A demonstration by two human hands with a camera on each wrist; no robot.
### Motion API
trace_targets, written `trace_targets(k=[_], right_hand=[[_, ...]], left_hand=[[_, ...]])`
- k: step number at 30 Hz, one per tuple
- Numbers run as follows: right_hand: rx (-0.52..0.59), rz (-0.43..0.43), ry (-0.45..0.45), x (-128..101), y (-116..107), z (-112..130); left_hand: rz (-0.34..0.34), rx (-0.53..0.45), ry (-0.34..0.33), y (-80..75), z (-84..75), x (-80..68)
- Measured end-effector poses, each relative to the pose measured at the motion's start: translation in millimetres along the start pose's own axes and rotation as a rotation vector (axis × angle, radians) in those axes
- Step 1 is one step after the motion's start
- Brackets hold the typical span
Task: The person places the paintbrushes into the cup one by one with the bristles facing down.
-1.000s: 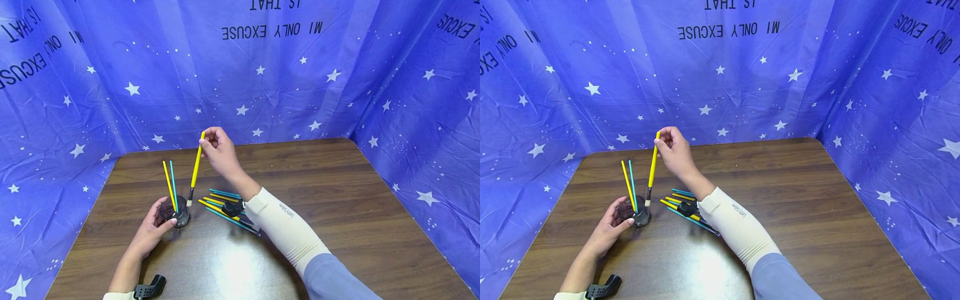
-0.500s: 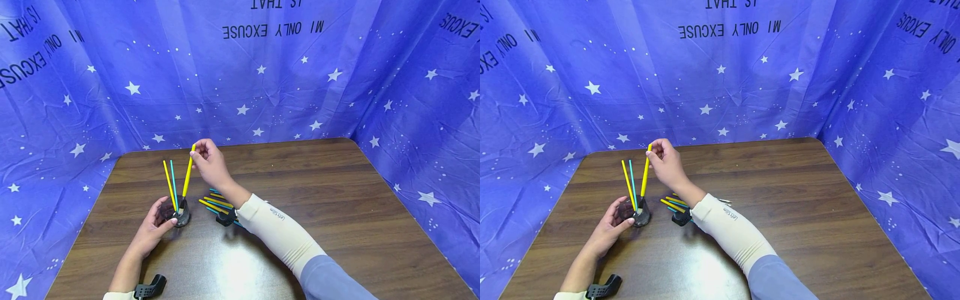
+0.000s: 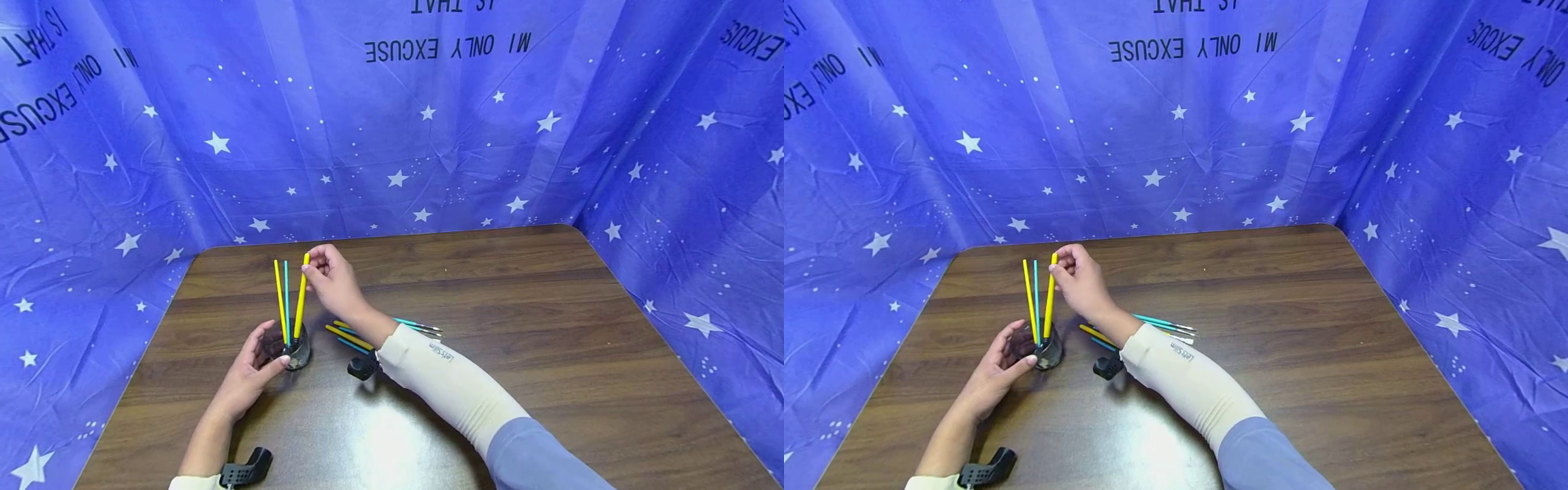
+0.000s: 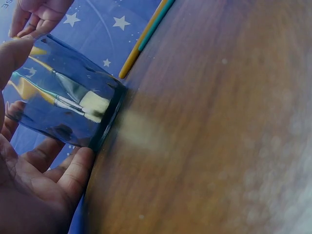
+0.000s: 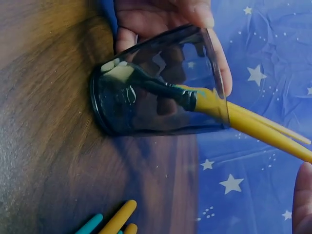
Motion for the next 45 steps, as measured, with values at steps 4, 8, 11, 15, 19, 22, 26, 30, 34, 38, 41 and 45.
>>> trace_targets(k=[4,8,11,15,19,22,26,30,34,38,41,45], right_hand=[[0.034,0.030,0.046,0,3,-7],[0.035,0.061,0.061,-1,4,-13],[0.014,0.083,0.063,-1,3,-18],[-0.057,0.118,0.081,-1,-1,-25],[-0.160,0.156,0.104,1,-8,-36],[-0.210,0.207,0.118,2,-10,-46],[-0.303,0.287,0.102,3,-12,-56],[-0.451,0.375,0.067,4,-13,-64],[-0.549,0.462,0.068,2,-15,-67],[-0.613,0.523,0.066,0,-18,-70],[-0.663,0.573,0.053,0,-19,-74],[-0.709,0.650,0.059,0,-21,-82]], left_hand=[[-0.005,0.004,-0.006,-0.3,0.4,0.1],[-0.006,0.007,-0.017,-0.2,0.3,0.1],[-0.003,-0.003,-0.006,0.1,-0.5,0.5],[0.000,-0.009,0.008,0.2,-1.4,0.7],[0.003,-0.006,0.011,0.5,-1.7,0.8],[0.004,-0.006,0.014,0.5,-1.6,0.8],[0.005,-0.007,0.022,0.6,-1.9,1.0],[0.002,-0.001,0.023,0.7,-1.6,0.9],[0.001,-0.003,0.021,0.5,-1.3,0.6],[0.007,-0.010,0.025,0.9,-1.5,0.8],[0.010,-0.009,0.030,1.0,-1.8,0.8],[0.007,-0.006,0.030,1.3,-2.0,0.6]])
Point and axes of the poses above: each hand's wrist, its own x-axis towards the middle knuckle, its own y-axis out of the palm, z = x × y, the point moved 8 cm from there along x, towards the middle knuckle, and after that the axes turned 15 degrees about -x, right-handed, at the moved point
